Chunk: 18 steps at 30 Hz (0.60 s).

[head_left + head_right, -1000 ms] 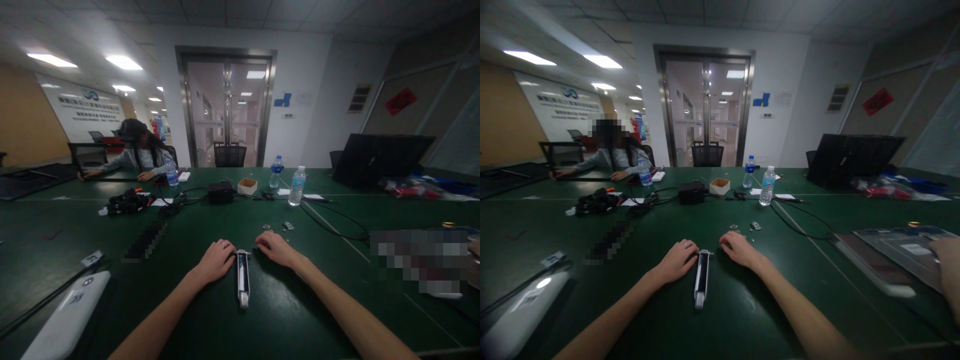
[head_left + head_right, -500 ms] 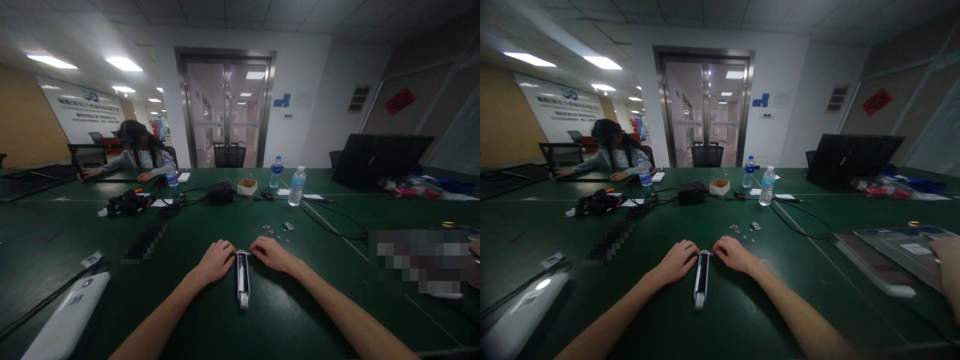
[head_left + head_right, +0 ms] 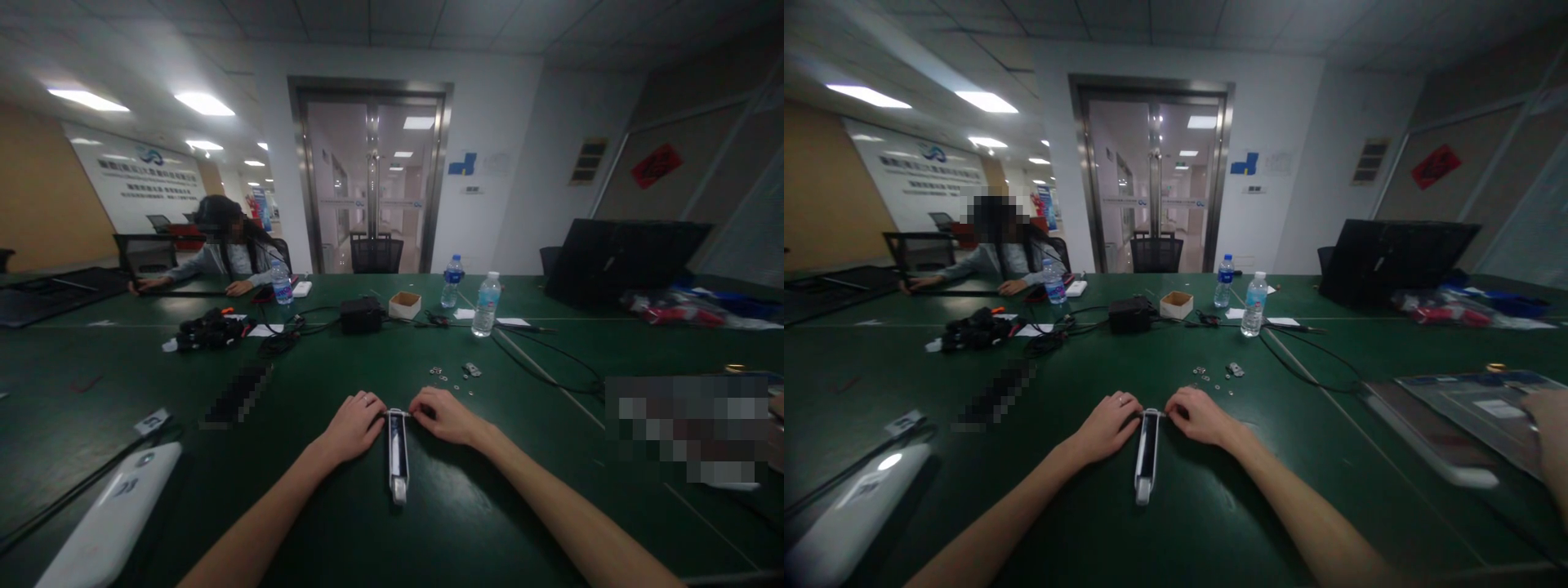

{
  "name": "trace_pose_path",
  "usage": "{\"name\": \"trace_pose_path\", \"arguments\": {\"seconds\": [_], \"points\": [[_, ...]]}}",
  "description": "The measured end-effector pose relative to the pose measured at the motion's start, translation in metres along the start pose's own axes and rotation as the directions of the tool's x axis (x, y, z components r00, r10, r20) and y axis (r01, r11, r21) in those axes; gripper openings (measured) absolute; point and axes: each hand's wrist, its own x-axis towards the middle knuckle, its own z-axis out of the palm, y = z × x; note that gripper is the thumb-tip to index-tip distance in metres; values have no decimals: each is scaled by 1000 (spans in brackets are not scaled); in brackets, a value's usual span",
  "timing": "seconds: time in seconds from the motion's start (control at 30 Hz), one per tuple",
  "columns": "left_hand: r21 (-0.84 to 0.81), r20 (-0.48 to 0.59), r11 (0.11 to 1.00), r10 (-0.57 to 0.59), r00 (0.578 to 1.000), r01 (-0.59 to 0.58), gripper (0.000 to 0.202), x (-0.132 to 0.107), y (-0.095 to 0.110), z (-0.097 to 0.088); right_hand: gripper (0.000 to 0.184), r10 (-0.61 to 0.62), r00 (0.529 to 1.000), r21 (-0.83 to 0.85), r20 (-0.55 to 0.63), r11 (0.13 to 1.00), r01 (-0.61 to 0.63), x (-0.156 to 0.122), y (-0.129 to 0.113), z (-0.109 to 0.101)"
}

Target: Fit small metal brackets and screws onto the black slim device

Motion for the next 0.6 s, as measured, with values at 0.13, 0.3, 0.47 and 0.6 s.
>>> {"name": "trace_pose_path", "arguments": {"seconds": [0.13, 0.3, 0.47, 0.6], "points": [[11, -2, 1000, -2, 1000, 2, 20, 0, 0, 0, 14, 22, 999, -11, 28, 1000, -22, 0, -1, 0], [35, 7, 999, -4, 1000, 4, 21, 1, 0, 1, 13, 27, 998, -35, 52, 999, -26, 0, 0, 2], [50, 0, 999, 8, 1000, -8, 20, 3, -3, 4, 14, 15, 999, -46, 36, 999, -13, 1, 2, 5], [53, 11, 998, 28, 1000, -29, 20, 5, -5, 7, 14, 14, 1000, -54, 28, 998, -13, 1, 3, 5]]}}
